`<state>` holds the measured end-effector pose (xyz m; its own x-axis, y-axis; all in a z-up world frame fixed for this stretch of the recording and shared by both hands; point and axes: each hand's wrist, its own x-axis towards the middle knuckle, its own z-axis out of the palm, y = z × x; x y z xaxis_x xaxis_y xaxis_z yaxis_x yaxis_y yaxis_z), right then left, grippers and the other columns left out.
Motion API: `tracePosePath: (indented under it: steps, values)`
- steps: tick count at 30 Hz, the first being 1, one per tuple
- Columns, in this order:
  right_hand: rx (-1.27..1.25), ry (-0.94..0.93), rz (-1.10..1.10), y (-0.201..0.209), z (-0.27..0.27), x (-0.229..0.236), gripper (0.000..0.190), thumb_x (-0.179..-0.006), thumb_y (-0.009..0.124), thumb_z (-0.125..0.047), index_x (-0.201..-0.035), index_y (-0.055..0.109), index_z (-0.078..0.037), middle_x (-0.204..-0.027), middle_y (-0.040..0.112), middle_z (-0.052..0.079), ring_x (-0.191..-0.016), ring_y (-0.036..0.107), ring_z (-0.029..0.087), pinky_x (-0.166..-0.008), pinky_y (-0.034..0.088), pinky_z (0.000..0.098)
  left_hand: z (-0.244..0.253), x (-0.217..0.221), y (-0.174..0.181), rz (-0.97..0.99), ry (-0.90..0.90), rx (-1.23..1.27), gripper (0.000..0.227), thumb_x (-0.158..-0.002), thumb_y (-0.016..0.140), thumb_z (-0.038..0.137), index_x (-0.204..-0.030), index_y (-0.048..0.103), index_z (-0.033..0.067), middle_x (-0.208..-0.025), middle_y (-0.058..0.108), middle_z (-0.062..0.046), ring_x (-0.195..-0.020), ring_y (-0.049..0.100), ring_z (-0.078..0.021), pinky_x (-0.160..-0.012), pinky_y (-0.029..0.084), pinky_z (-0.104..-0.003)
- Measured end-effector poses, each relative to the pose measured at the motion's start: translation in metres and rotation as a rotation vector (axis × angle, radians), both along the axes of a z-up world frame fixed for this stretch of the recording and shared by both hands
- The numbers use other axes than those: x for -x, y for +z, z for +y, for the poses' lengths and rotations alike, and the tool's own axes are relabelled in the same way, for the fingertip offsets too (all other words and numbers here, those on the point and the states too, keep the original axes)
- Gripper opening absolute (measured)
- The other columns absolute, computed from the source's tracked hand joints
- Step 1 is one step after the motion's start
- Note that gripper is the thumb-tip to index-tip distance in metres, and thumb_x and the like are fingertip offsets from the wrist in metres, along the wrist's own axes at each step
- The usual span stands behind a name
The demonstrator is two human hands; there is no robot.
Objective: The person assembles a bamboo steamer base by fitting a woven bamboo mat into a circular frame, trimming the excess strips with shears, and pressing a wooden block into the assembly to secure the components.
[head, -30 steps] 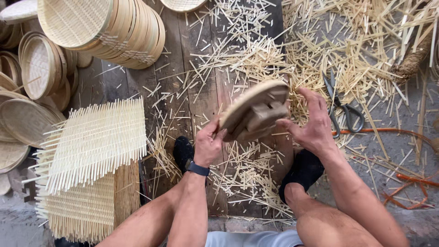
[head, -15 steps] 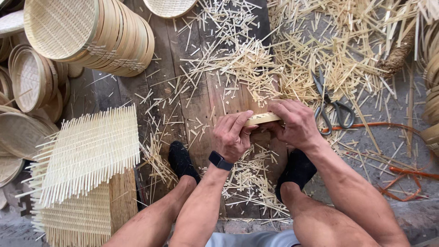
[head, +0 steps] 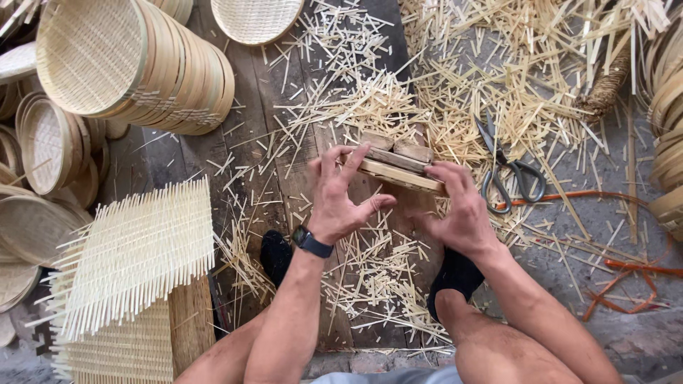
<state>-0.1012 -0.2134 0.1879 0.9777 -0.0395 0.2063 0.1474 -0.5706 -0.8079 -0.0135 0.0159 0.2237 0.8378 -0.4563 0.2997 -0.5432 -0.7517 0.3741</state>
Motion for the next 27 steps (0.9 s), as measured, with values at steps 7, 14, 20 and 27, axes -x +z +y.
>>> tracePosePath:
  steps: [7,14,20,27]
  values:
    - [-0.12,-0.088,0.093,-0.02,-0.012,-0.018,0.042,-0.085,0.084,-0.014,-0.12,0.065,-0.003,-0.107,0.073,0.013,-0.095,0.072,0.022,-0.083,0.06,0.032,0.01,-0.027,-0.047,0.248,-0.012,0.284,0.047,-0.076,0.093,0.017,-0.116,0.071,0.0213,-0.103,0.064,0.002,-0.091,0.062,-0.013,-0.079,0.059,-0.028]
    - [-0.229,-0.092,0.72,-0.05,0.001,-0.041,0.056,-0.082,0.083,-0.032,-0.125,0.064,-0.002,-0.108,0.075,0.015,-0.098,0.073,0.024,-0.088,0.059,0.0377,0.008,-0.039,-0.088,0.558,0.182,0.321,0.047,-0.069,0.095,0.035,-0.105,0.075,0.0122,-0.097,0.069,-0.003,-0.088,0.07,-0.0176,-0.078,0.058,-0.033]
    - [-0.075,0.027,1.022,-0.08,0.003,-0.083,0.083,-0.072,0.087,-0.042,-0.137,0.054,-0.002,-0.123,0.07,0.018,-0.107,0.072,0.03,-0.098,0.057,0.0461,0.012,-0.071,-0.148,0.84,0.202,-0.09,0.084,-0.059,0.099,0.051,-0.129,0.067,0.0176,-0.112,0.06,-0.013,-0.112,0.059,-0.0295,-0.098,0.049,-0.044]
    - [0.299,0.267,0.967,-0.09,0.025,-0.142,0.087,-0.055,0.1,-0.043,-0.123,0.063,-0.002,-0.11,0.072,0.018,-0.099,0.07,0.03,-0.091,0.058,0.0439,0.004,-0.089,-0.207,0.819,0.084,-0.07,0.095,-0.045,0.102,0.045,-0.128,0.068,0.0153,-0.121,0.057,-0.013,-0.123,0.048,-0.0349,-0.108,0.04,-0.045]
